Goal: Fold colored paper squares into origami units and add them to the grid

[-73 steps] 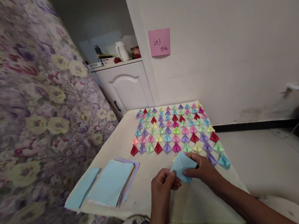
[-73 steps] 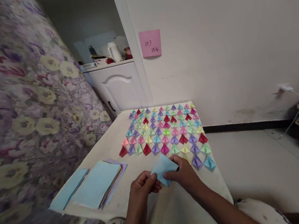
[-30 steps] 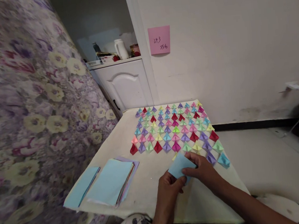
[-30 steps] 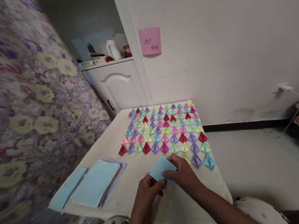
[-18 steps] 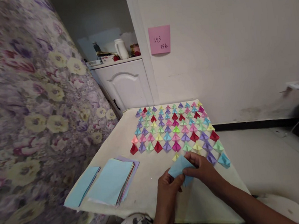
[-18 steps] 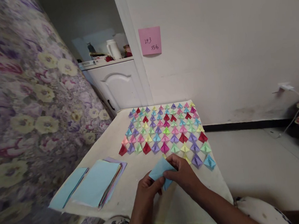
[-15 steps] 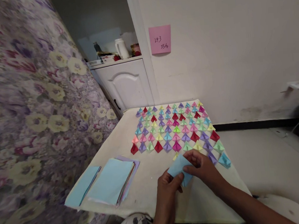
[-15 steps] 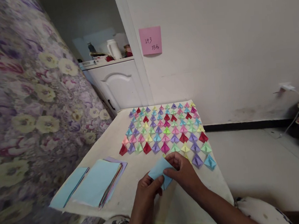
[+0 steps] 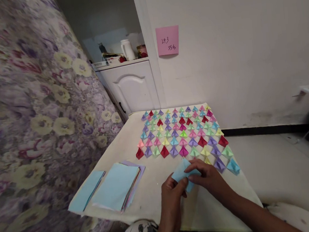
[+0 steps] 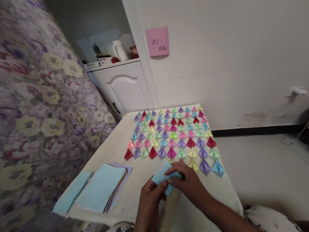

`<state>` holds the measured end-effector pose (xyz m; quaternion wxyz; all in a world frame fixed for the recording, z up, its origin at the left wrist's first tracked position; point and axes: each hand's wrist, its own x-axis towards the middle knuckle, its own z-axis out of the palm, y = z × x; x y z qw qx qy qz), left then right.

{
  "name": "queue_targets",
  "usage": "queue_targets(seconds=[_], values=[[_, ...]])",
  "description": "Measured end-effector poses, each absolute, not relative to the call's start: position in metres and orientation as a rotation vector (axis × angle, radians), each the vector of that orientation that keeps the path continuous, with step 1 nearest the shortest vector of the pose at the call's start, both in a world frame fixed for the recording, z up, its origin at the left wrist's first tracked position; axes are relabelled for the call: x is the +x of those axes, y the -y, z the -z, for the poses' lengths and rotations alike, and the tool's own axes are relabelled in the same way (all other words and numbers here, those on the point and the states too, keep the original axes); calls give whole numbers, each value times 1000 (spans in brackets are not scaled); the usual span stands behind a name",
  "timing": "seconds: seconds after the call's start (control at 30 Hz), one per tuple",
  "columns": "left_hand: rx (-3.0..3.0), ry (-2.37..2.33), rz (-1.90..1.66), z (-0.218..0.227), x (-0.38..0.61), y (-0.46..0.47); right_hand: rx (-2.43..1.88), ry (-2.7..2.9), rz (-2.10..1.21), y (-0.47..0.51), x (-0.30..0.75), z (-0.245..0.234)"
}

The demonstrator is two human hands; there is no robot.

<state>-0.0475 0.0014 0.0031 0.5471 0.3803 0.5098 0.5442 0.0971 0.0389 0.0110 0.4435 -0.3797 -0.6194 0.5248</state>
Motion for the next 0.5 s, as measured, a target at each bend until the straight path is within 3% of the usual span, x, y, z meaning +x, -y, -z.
queue_targets(seconds=[0.5], values=[[996, -1208, -1297, -4, -49, -1, -1029, 1515, -1370, -39, 98, -18]])
